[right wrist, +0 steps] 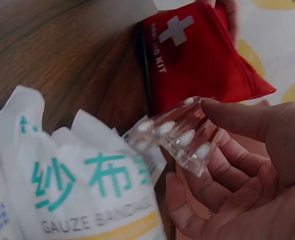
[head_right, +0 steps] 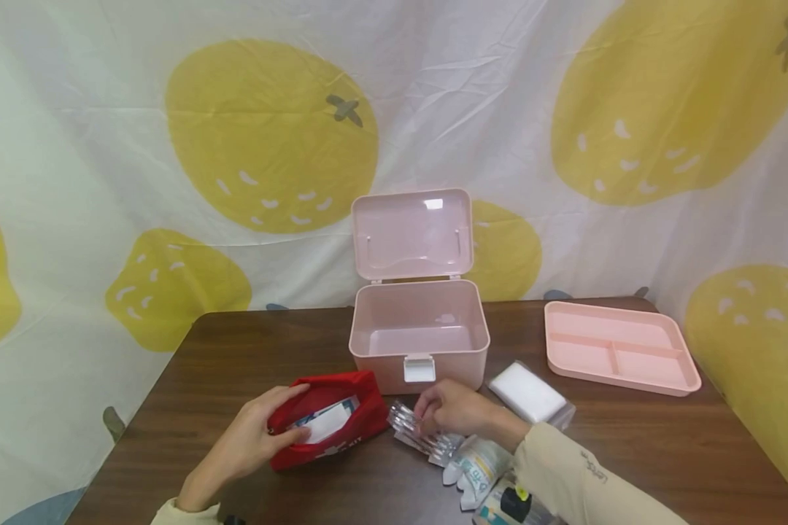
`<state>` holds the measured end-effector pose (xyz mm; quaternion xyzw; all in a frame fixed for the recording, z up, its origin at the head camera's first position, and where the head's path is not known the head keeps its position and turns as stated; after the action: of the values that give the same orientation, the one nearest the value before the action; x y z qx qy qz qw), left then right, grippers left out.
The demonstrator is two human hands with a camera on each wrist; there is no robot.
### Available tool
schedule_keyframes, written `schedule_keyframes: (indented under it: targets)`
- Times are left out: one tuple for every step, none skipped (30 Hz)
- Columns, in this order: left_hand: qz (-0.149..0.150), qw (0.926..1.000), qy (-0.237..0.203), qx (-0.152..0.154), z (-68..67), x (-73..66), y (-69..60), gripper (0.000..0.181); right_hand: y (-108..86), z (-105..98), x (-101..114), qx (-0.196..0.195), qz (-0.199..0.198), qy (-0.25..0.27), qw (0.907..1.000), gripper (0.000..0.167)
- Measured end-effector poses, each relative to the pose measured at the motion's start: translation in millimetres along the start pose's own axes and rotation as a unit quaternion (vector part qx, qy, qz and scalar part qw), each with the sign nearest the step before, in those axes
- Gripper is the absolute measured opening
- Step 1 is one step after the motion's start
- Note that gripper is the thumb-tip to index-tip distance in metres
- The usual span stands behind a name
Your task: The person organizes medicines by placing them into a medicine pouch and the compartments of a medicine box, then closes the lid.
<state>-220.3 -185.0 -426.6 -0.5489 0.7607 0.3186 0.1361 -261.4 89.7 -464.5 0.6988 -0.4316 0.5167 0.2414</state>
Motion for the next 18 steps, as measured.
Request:
schedule_keyframes:
  targets:
    - [-0.001, 1.0000, 0.000, 0.001, 0.2, 0.1, 0.1, 0.060, -1.1, -0.6, 2.6, 0.001, -0.002, -0.003, 1.0000, 0.012]
    - [-0.001, 1.0000, 0.000, 0.001, 0.2, 0.2, 0.2, 0.060, -2.2, -1.1, 5.8, 0.003, -0.007, -0.006, 1.0000, 0.012]
    - [-0.001, 1.0000, -0.001, 0.001, 0.1, 0.1, 0.2, 0.060, -3.2, -1.8, 9.1, 0.003, -0.011, -0.009, 0.9999, 0.012]
    - [-0.002, 1.0000, -0.001, 0.001, 0.3, 0.2, 0.3, 0.060, -4.2, -2.7, 12.2, 0.002, -0.015, -0.013, 0.9998, 0.012]
    - [-0.002, 1.0000, -0.001, 0.000, 0.1, 0.1, 0.3, 0.059, -5.1, -3.6, 15.6, 0.001, -0.019, -0.016, 0.9997, 0.012]
    - [0.001, 1.0000, 0.000, -0.002, 0.1, 0.1, 0.4, 0.059, -5.7, -4.3, 19.1, 0.001, -0.024, -0.020, 0.9995, 0.011]
    - [0.003, 1.0000, 0.001, -0.004, -0.1, -0.1, 0.3, 0.059, -6.5, -4.6, 22.8, 0.001, -0.030, -0.023, 0.9993, 0.011]
    - [0.005, 1.0000, 0.001, -0.005, -0.3, -0.1, 0.2, 0.059, -7.0, -4.7, 25.9, 0.003, -0.034, -0.020, 0.9992, 0.011]
    - [0.007, 0.9999, 0.001, -0.007, -0.5, -0.5, 0.0, 0.059, -7.4, -4.7, 28.6, 0.004, -0.036, -0.020, 0.9992, 0.010]
    - [0.009, 0.9999, 0.000, -0.008, -0.6, -0.5, -0.1, 0.059, -7.7, -4.5, 31.5, 0.006, -0.038, -0.018, 0.9991, 0.011]
    - [0.009, 0.9999, 0.000, -0.009, -0.7, -0.6, -0.3, 0.060, -7.9, -4.1, 34.8, 0.008, -0.041, -0.016, 0.9990, 0.011]
    - [0.010, 0.9999, -0.001, -0.009, -0.7, -0.5, -0.4, 0.060, -8.2, -3.9, 38.5, 0.009, -0.046, -0.015, 0.9988, 0.011]
    - [0.009, 0.9999, 0.000, -0.009, -0.8, -0.6, -0.5, 0.060, -8.5, -4.0, 42.5, 0.010, -0.052, -0.017, 0.9984, 0.011]
    - [0.009, 0.9999, 0.000, -0.010, -0.9, -0.6, -0.5, 0.060, -8.5, -4.1, 46.8, 0.009, -0.059, -0.020, 0.9980, 0.011]
    - [0.008, 0.9999, 0.000, -0.010, -0.8, -0.5, -0.5, 0.060, -8.5, -4.5, 51.6, 0.007, -0.067, -0.026, 0.9974, 0.012]
    - [0.007, 0.9999, 0.000, -0.010, -0.7, -0.2, -0.5, 0.060, -8.5, -5.2, 56.1, 0.005, -0.074, -0.031, 0.9968, 0.012]
    - [0.006, 0.9999, 0.001, -0.011, -0.7, -0.1, -0.4, 0.060, -8.6, -6.2, 61.2, 0.002, -0.082, -0.040, 0.9958, 0.013]
    - [0.006, 0.9999, 0.001, -0.011, -0.8, 0.0, -0.2, 0.060, -8.5, -7.1, 66.1, -0.002, -0.090, -0.049, 0.9948, 0.013]
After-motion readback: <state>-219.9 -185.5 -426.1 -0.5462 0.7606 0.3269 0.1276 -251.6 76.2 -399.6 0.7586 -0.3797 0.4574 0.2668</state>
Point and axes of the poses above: each hand's wrist, its own y-axis towards the middle knuckle, its own z-axis out of the palm, x = y × z, the point moved 7 cm from there along y, towards the middle knuckle, and after that the axes turned 11 degrees about -x, right-handed, at the moved point
